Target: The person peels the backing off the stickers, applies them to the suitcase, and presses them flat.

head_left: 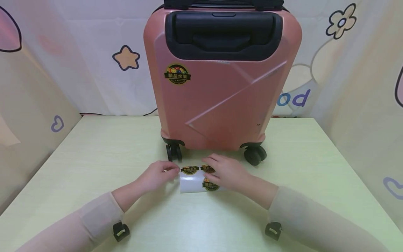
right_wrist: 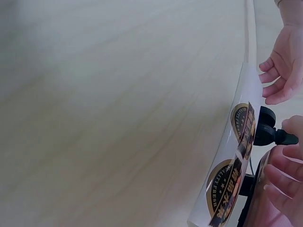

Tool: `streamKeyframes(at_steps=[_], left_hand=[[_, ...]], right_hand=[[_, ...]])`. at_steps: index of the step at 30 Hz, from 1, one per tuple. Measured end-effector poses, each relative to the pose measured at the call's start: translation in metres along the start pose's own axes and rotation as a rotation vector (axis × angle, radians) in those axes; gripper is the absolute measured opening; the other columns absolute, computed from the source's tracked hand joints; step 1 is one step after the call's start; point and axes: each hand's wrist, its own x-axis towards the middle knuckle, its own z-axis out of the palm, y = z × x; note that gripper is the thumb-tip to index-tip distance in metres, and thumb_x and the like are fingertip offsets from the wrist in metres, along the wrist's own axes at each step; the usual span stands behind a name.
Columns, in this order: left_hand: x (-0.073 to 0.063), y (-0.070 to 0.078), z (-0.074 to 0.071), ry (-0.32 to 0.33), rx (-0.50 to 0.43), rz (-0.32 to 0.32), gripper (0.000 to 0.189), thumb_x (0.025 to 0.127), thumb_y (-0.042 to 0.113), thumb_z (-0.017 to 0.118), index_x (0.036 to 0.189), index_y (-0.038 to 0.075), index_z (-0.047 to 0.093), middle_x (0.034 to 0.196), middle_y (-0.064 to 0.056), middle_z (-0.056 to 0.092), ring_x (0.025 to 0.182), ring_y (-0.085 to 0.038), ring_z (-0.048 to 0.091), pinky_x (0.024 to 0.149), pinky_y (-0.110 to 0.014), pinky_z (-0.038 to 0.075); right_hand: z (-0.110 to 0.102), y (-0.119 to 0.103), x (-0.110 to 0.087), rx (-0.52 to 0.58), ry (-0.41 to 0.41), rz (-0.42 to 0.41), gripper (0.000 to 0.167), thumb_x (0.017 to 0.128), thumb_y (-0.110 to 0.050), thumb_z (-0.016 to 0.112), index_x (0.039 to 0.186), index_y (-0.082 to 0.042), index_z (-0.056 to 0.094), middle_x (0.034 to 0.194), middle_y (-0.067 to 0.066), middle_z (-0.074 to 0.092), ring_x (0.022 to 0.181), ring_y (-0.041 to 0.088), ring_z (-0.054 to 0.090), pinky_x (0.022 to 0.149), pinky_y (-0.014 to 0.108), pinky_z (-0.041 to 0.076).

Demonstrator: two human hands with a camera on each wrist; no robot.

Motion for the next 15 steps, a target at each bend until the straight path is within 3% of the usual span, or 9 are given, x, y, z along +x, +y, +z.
streamKeyframes(at_steps=[7, 15], left_hand=[[0.0008, -0.0046, -0.0006, -0.077, -0.164, -0.108, 0.029, 0.094, 0.020, 0.052, 0.109, -0.002, 0.064, 0.096, -0.011, 0.067, 0.080, -0.022, 0.066, 0.067, -0.035, 0.050], [0.0010, -0.0048, 0.0014, -0.106, -0.259, -0.231, 0.029, 0.093, 0.021, 0.051, 0.110, -0.001, 0.063, 0.096, -0.009, 0.068, 0.082, -0.020, 0.067, 0.061, -0.030, 0.045]], right_hand=[[0.0011, -0.0011, 0.0009, 0.020, -0.022, 0.014, 0.041, 0.088, -0.033, 0.062, 0.120, -0.008, 0.060, 0.113, 0.003, 0.061, 0.096, 0.016, 0.062, 0.078, 0.033, 0.051], [0.0007, -0.0025, 0.0022, 0.033, -0.072, 0.034, 0.043, 0.088, -0.034, 0.062, 0.122, -0.008, 0.058, 0.116, 0.004, 0.059, 0.101, 0.018, 0.060, 0.080, 0.034, 0.050]])
